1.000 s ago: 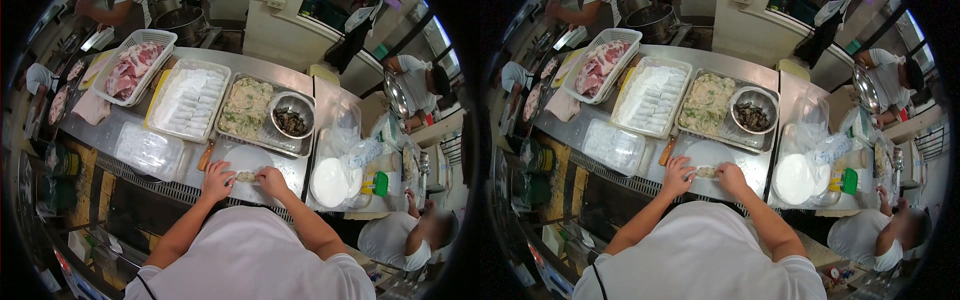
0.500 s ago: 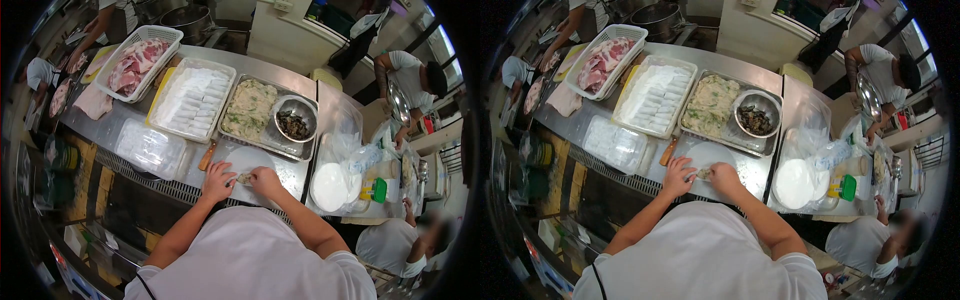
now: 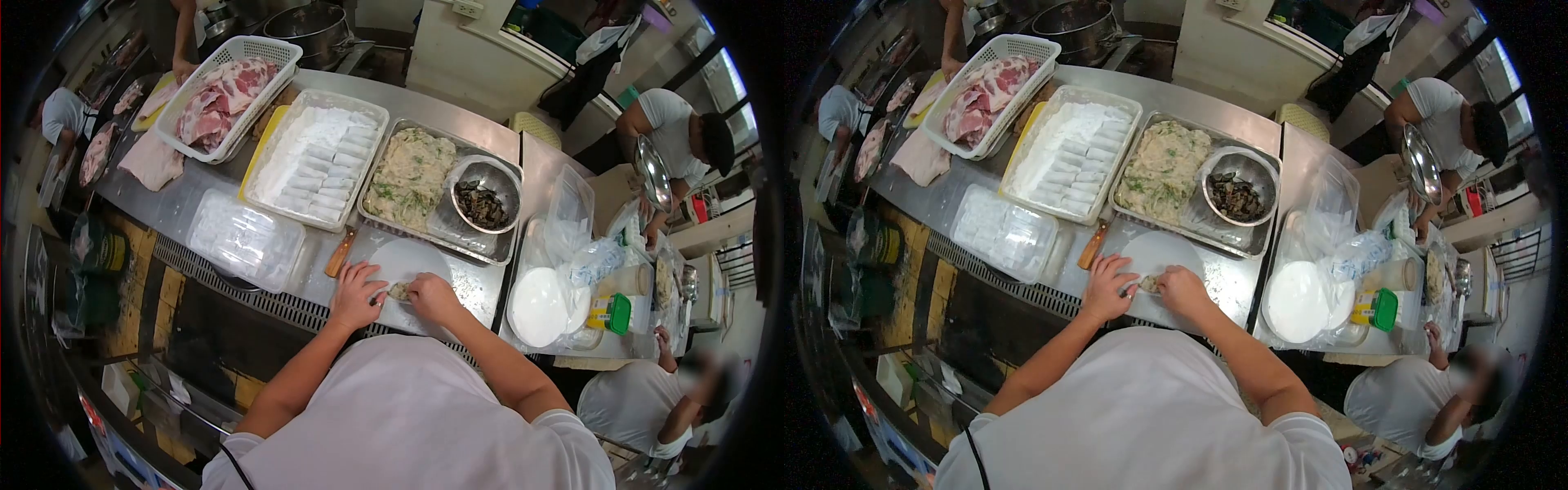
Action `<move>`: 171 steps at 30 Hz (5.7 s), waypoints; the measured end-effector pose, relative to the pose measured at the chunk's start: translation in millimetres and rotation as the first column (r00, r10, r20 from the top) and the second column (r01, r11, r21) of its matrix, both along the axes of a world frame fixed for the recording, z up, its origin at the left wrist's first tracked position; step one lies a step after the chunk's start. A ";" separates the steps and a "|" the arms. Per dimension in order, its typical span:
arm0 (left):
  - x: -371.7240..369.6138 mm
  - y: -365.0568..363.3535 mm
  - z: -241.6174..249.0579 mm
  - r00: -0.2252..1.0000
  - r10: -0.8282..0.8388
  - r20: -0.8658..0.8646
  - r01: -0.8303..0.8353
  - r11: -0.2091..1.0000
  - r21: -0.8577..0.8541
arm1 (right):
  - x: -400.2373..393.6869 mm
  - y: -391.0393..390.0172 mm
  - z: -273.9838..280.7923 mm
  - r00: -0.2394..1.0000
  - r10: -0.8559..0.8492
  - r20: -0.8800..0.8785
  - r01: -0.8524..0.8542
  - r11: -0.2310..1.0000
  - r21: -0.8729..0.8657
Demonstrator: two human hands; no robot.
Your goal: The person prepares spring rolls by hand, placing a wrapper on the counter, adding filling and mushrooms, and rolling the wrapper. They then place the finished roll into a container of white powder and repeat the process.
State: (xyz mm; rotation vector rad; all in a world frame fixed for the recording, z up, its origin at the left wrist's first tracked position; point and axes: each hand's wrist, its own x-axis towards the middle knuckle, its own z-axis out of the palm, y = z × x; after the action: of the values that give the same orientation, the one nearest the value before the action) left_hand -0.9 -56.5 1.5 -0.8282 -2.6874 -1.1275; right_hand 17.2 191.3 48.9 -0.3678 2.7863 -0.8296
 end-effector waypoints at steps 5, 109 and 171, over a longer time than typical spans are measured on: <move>0.8 0.2 -2.5 1.000 0.006 -0.004 -0.006 1.000 0.014 | -8.7 16.5 22.6 0.963 -0.267 0.028 0.268 0.957 -0.112; -0.7 7.7 8.7 0.999 0.046 0.022 -0.045 0.998 -0.046 | -210.9 189.3 16.4 0.899 -0.409 0.159 0.290 0.826 0.484; -31.2 21.9 12.5 0.907 0.224 0.356 -0.146 0.961 -0.233 | 26.2 43.3 -11.9 0.705 -0.676 0.215 0.691 0.723 0.007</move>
State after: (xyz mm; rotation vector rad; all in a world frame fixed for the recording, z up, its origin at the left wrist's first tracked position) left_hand -32.1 -34.6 14.0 -0.3871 -3.1588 -1.0777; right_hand 43.4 234.6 37.1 0.7752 2.6773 -1.0336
